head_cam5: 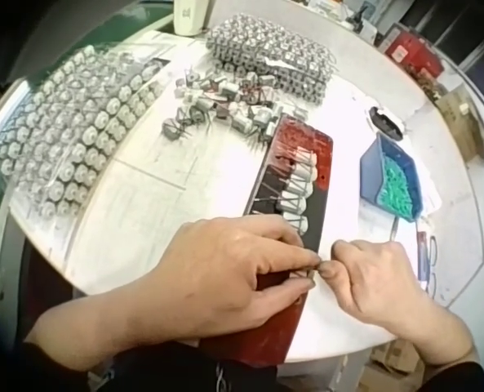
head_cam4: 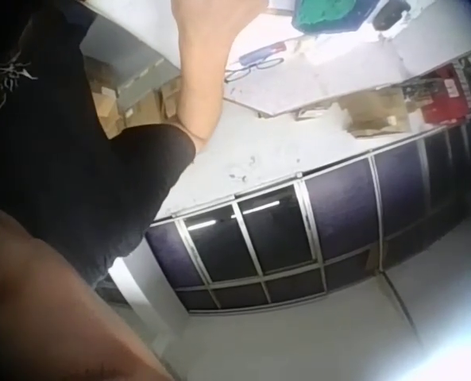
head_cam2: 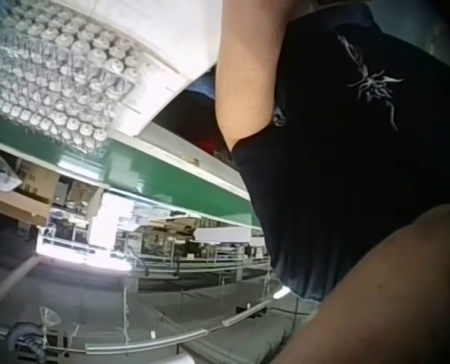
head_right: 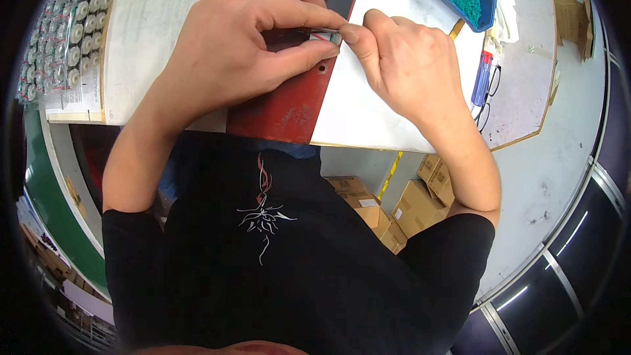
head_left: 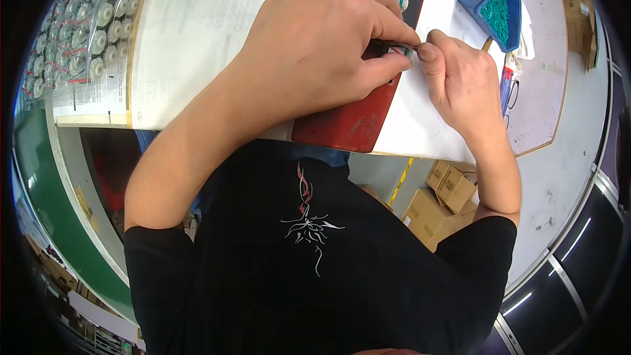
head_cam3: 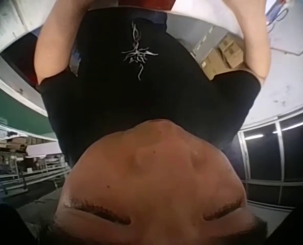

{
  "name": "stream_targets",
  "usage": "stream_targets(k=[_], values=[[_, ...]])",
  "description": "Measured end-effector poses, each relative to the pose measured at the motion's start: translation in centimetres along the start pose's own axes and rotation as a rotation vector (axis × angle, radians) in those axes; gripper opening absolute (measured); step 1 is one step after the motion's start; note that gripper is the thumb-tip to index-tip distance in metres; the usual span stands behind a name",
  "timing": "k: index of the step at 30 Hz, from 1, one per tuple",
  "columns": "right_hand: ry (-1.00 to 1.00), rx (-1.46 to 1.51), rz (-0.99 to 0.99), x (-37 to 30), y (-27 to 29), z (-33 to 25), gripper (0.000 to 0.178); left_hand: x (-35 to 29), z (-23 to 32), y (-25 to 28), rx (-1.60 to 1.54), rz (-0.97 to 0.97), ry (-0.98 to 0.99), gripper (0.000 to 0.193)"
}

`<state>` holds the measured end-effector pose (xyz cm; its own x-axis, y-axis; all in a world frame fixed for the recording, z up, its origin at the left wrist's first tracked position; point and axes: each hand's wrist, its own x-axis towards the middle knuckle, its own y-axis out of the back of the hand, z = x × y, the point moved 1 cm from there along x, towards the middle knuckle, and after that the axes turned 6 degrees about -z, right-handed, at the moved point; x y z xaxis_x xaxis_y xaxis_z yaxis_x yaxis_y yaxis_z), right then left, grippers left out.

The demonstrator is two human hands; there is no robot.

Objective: Assembling small electronic or mechanical components by hand using a manual assembly tool at a workbench.

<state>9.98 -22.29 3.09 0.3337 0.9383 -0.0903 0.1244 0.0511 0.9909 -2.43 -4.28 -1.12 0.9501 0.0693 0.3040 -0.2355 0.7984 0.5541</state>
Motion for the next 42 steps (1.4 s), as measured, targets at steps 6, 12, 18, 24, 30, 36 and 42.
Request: stream_targets(k=[6,12,18,24,30,36,42], values=[[-0.036,0.064,-0.175,-0.1,0.2,0.1,0.035,-0.1,0.2,0.2,0.054,0.030,0.006,0.018],[-0.033,0.122,-0.151,-0.2,-0.5,-0.1,0.046,0.0,0.1,0.2,0.026,0.004,0.004,0.018],[-0.012,0.282,-0.170,-0.5,0.1,-0.4,0.049,0.0,-0.1,0.2,-0.040,-0.034,-0.047,0.022],[-0.027,0.093,-0.142,-0.7,-0.3,-0.8,0.050,0.0,0.1,0.3,-0.016,-0.040,-0.045,0.019],[-0.040,0.035,-0.130,-0.2,-0.5,-0.6,0.048,-0.1,-0.3,0.4,0.060,0.021,-0.092,0.019],[0.047,0.968,-0.077,-1.2,-0.8,4.1,0.066,-1.2,-0.4,0.9,0.039,0.018,-0.133,0.023],[0.033,1.376,0.157,0.7,-1.0,4.5,0.078,-0.5,-0.3,2.4,0.309,0.172,-0.209,0.029]])
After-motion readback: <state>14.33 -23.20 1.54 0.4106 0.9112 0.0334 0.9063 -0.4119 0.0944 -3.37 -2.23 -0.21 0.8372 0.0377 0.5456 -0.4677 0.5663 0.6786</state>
